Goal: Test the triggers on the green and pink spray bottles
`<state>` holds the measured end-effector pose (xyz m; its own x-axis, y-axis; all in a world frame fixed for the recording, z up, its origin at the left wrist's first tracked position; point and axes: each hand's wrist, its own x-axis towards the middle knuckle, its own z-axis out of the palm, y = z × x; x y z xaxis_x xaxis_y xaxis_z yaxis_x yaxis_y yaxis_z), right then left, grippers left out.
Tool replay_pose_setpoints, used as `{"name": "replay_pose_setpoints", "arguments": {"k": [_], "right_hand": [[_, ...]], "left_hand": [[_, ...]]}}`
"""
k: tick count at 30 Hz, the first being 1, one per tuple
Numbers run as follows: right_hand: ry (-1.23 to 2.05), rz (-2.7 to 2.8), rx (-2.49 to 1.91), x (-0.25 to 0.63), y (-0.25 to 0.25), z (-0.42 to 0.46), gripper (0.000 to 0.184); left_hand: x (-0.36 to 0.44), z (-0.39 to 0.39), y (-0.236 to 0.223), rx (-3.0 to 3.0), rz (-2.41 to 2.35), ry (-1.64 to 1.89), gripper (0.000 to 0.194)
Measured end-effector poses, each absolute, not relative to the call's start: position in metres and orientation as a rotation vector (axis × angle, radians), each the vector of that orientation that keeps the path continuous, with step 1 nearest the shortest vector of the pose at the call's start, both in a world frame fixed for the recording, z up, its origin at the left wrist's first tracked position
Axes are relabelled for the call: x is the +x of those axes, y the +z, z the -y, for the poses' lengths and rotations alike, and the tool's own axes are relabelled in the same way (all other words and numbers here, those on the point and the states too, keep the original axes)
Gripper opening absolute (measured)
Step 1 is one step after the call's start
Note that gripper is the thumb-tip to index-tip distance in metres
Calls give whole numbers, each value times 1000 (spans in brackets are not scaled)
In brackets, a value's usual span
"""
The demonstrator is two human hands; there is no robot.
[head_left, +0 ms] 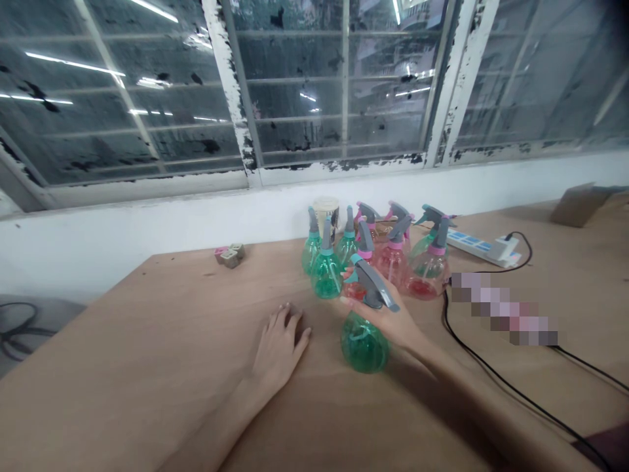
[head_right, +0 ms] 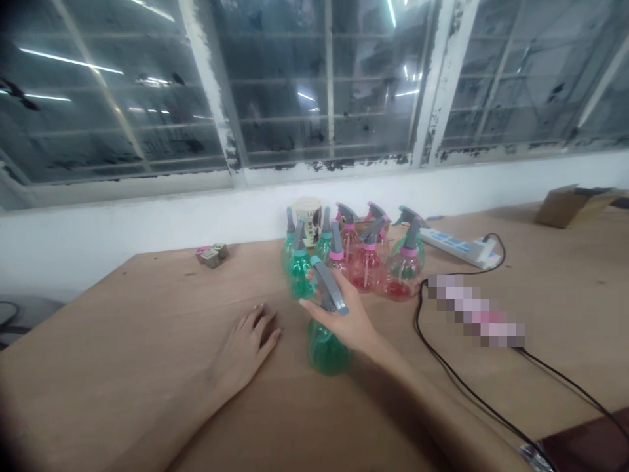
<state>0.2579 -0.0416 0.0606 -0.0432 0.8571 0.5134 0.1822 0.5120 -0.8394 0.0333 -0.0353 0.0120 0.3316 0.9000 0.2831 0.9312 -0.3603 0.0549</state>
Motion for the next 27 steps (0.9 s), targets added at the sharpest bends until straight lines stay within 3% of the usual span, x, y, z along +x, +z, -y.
{"name": "replay_pose_setpoints", "arguments": {"k": [18, 27], "right_hand": [[595, 1582, -1024, 260, 74, 51, 18], [722, 1606, -893, 258, 69, 46, 34]], "left_hand": [[29, 30, 6, -2479, 1659, -458, 41], [30, 30, 8, -2495, 1643, -475, 40]]}}
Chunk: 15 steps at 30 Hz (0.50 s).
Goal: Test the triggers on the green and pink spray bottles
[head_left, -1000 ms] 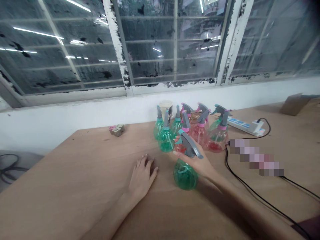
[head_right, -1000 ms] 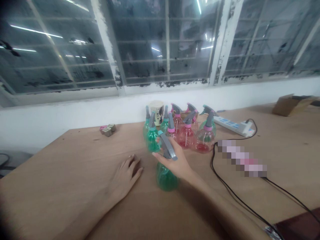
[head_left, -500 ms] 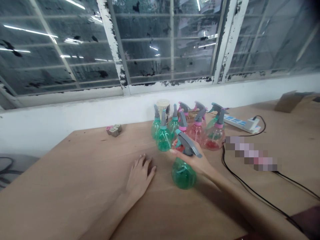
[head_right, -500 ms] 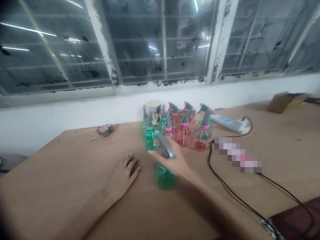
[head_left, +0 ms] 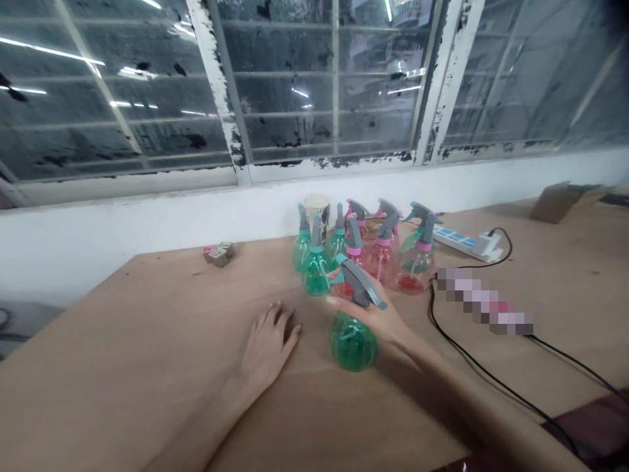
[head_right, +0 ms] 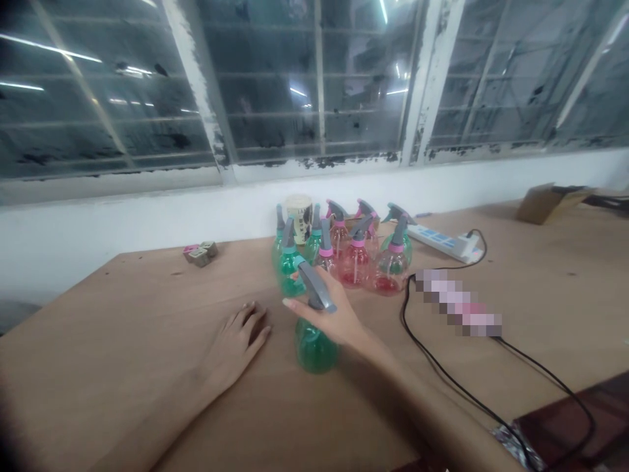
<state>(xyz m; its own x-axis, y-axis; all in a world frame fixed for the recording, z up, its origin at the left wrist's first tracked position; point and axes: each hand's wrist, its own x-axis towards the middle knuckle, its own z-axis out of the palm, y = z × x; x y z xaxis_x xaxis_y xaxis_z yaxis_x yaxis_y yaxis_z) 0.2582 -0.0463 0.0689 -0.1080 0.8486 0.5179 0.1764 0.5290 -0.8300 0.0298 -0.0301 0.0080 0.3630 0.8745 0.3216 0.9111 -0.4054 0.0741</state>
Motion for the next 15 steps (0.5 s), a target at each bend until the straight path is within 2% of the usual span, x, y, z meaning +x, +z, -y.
{"name": "replay_pose_setpoints", "arguments": {"k": [7, 15], "right_hand": [[733, 1587, -908, 259, 66, 46, 38], [791, 1575, -918, 259, 66, 49, 40]], "left_hand": [[33, 33, 13, -2475, 1657, -384, 40], [32, 33, 12, -2500, 1670, -459, 39]]}}
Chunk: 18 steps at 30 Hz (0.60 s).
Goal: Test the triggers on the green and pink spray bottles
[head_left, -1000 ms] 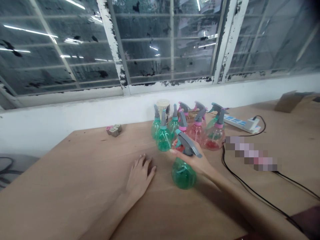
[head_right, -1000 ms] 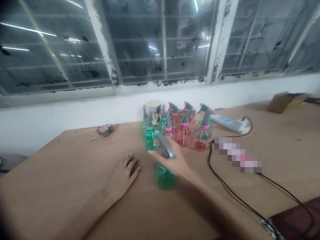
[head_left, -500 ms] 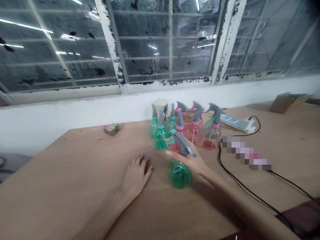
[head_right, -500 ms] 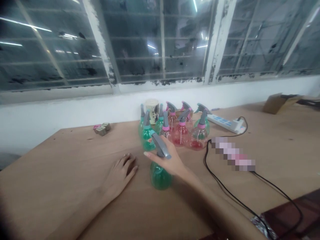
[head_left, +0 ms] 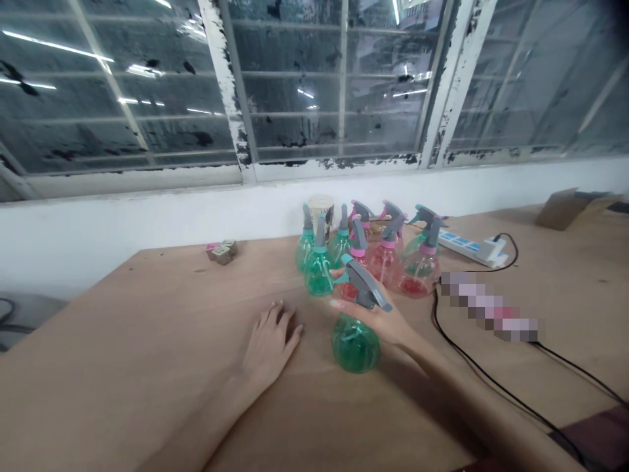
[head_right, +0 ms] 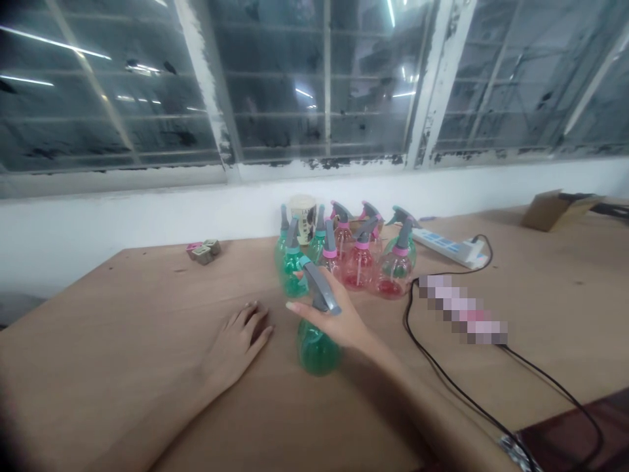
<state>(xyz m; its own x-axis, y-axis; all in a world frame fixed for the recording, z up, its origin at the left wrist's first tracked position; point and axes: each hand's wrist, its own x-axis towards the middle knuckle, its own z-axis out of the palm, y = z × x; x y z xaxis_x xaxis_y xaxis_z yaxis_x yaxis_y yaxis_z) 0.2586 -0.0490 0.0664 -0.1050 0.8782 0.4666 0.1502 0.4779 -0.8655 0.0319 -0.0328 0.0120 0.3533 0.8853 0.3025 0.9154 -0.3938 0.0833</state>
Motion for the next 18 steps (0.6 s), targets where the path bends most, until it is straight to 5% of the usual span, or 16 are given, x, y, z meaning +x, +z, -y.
{"name": "replay_pose_setpoints", "arguments": {"k": [18], "right_hand": [[658, 1529, -914, 250, 61, 41, 38]], "left_hand": [[32, 33, 12, -2509, 1673, -481, 38]]}}
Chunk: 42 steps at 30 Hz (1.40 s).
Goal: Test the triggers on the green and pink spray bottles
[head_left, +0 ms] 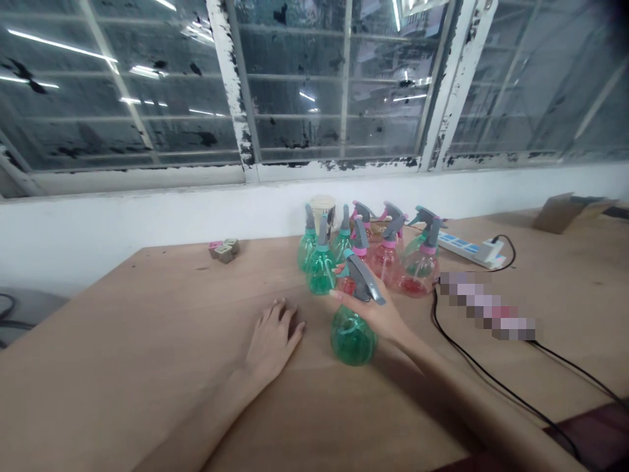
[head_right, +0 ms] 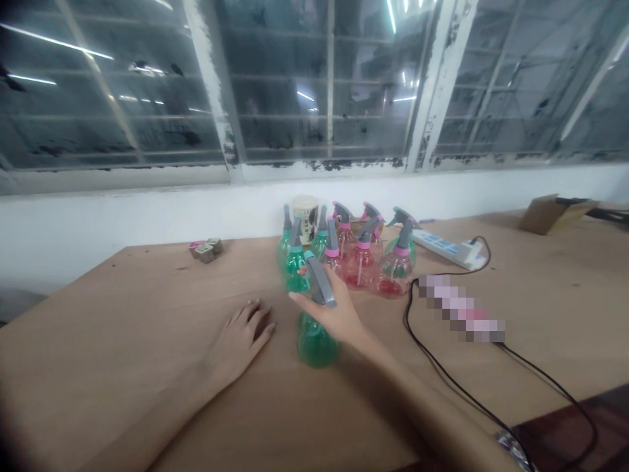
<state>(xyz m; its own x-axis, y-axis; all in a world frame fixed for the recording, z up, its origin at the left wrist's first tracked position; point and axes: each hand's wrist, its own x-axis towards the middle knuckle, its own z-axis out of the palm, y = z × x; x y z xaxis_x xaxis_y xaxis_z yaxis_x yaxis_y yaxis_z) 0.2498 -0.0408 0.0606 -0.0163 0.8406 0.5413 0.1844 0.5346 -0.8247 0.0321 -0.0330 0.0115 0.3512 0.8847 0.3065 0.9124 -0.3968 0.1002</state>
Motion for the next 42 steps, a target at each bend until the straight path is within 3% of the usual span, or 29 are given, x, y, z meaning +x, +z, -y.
{"name": "replay_pose_setpoints", "arguments": {"k": [16, 27, 33, 42], "right_hand": [[465, 1516, -952, 207, 68, 20, 27], [444, 1461, -875, 174, 66, -5, 37], [469, 1445, -882, 160, 71, -7, 39], [321, 1542, -1005, 157, 72, -11, 38]], "left_hand": [[27, 27, 9, -2617, 1744, -719, 35], [23, 34, 25, -2510, 1860, -1299, 38], [29, 34, 20, -2728, 1786, -1305, 70], [25, 32, 23, -2685, 1868, -1354, 71]]}}
